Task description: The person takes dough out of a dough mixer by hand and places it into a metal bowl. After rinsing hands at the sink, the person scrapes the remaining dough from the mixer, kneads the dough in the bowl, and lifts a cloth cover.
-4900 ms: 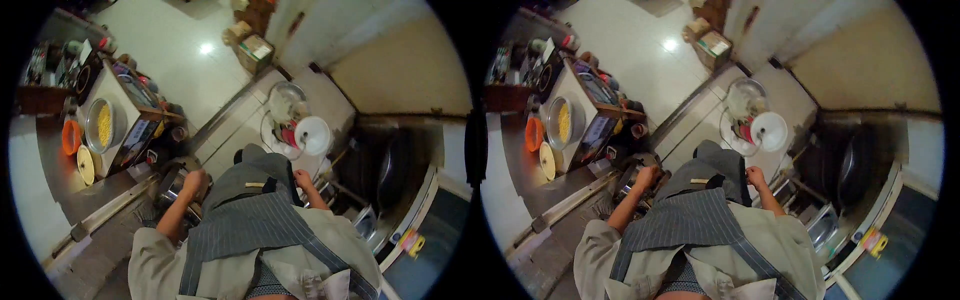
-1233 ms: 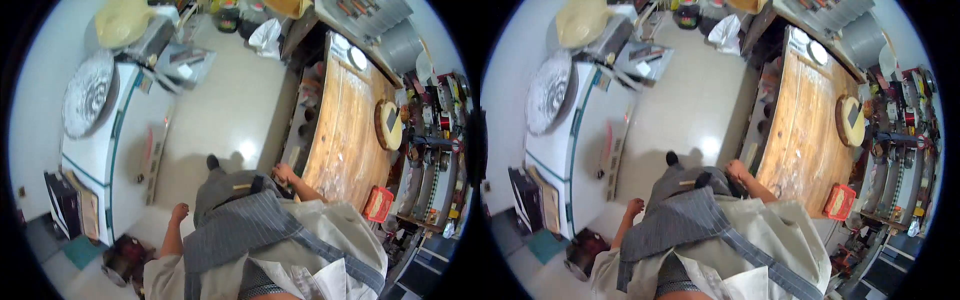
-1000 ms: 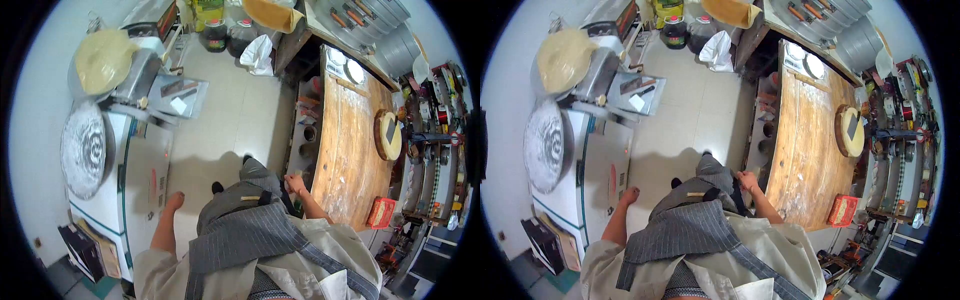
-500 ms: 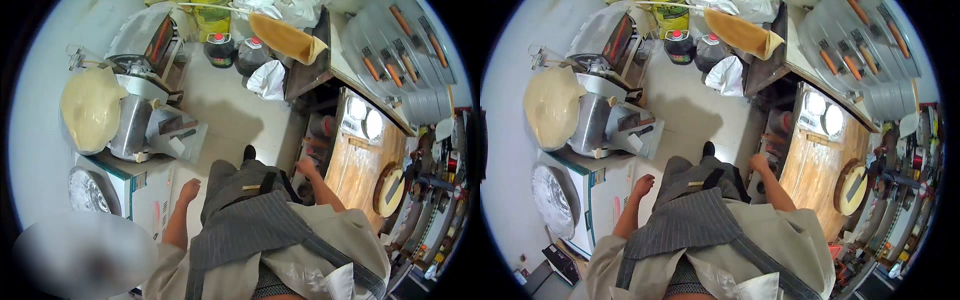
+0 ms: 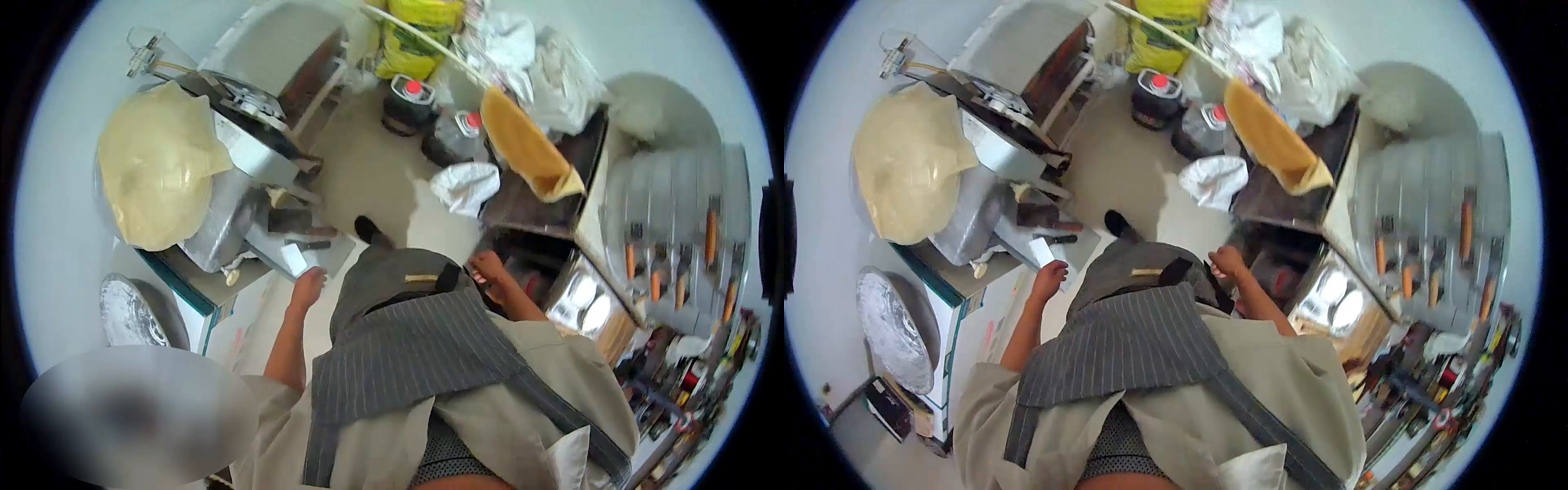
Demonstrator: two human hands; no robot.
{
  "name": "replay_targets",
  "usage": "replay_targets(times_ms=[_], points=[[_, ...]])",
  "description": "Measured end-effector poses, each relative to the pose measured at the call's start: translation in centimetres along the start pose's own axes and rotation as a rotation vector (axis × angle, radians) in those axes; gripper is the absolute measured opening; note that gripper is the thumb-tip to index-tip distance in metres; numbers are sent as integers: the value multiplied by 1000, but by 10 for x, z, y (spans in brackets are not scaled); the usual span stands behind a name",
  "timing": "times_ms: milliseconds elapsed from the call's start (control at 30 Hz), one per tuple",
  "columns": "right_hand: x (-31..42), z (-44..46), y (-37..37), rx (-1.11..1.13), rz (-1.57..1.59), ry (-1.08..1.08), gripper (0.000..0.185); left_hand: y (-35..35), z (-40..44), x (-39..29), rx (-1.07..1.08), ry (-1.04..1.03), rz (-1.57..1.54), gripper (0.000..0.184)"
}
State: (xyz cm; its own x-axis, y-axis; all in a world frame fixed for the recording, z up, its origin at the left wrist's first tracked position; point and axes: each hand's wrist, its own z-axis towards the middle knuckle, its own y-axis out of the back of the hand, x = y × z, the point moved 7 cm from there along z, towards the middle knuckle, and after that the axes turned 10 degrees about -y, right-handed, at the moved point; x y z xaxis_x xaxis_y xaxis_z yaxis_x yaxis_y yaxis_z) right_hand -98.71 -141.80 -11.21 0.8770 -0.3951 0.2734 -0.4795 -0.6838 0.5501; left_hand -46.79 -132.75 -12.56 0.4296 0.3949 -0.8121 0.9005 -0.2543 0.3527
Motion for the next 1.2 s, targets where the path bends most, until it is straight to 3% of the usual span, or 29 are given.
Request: replay_targets(times_ms=[67,167,233,333,433,500,600,700,733,767,833,867,933,967,1033,1067,1133,1167,1200], points=[[37,0,29,49,438,-188,25,14,36,-27,-50,-45,1,25],[71,45,63,65,324,-162,23,39,70,-73,-81,-132,112,25],[102,76,81,19,346,-76,23,51,95,-86,-130,-192,-74,26],[173,94,118,-22,102,118,25,87,111,-148,-151,-102,-59,26],[217,142,133,-64,-49,268,27,105,133,-143,-263,-81,-76,26],[241,171,149,-28,-123,190,30,115,150,-144,-283,-26,-95,26],[284,226,175,-63,-180,336,33,127,173,-140,-354,43,-192,26],[320,287,205,-59,-280,316,31,146,210,-149,-407,60,-280,21],[335,294,215,113,-278,228,29,156,221,-162,-442,129,-390,22],[345,311,225,127,-286,227,29,165,234,-168,-486,191,-500,22],[376,348,242,165,-144,345,29,185,264,-172,-542,142,-428,23],[407,346,257,108,-280,480,29,197,272,-179,-611,127,-481,25],[478,334,288,62,-324,504,27,216,285,-190,-694,130,-539,26],[498,337,296,70,-237,386,27,225,290,-195,-719,147,-549,27],[543,346,299,-7,-309,638,31,234,292,-205,-757,176,-566,28],[566,344,297,6,-319,645,31,236,293,-208,-788,172,-636,28],[589,353,280,362,278,141,38,235,292,-198,-827,198,-696,27],[608,351,274,377,259,146,38,234,288,-195,-847,210,-702,27],[625,347,265,445,457,108,42,231,284,-194,-834,216,-682,27]])
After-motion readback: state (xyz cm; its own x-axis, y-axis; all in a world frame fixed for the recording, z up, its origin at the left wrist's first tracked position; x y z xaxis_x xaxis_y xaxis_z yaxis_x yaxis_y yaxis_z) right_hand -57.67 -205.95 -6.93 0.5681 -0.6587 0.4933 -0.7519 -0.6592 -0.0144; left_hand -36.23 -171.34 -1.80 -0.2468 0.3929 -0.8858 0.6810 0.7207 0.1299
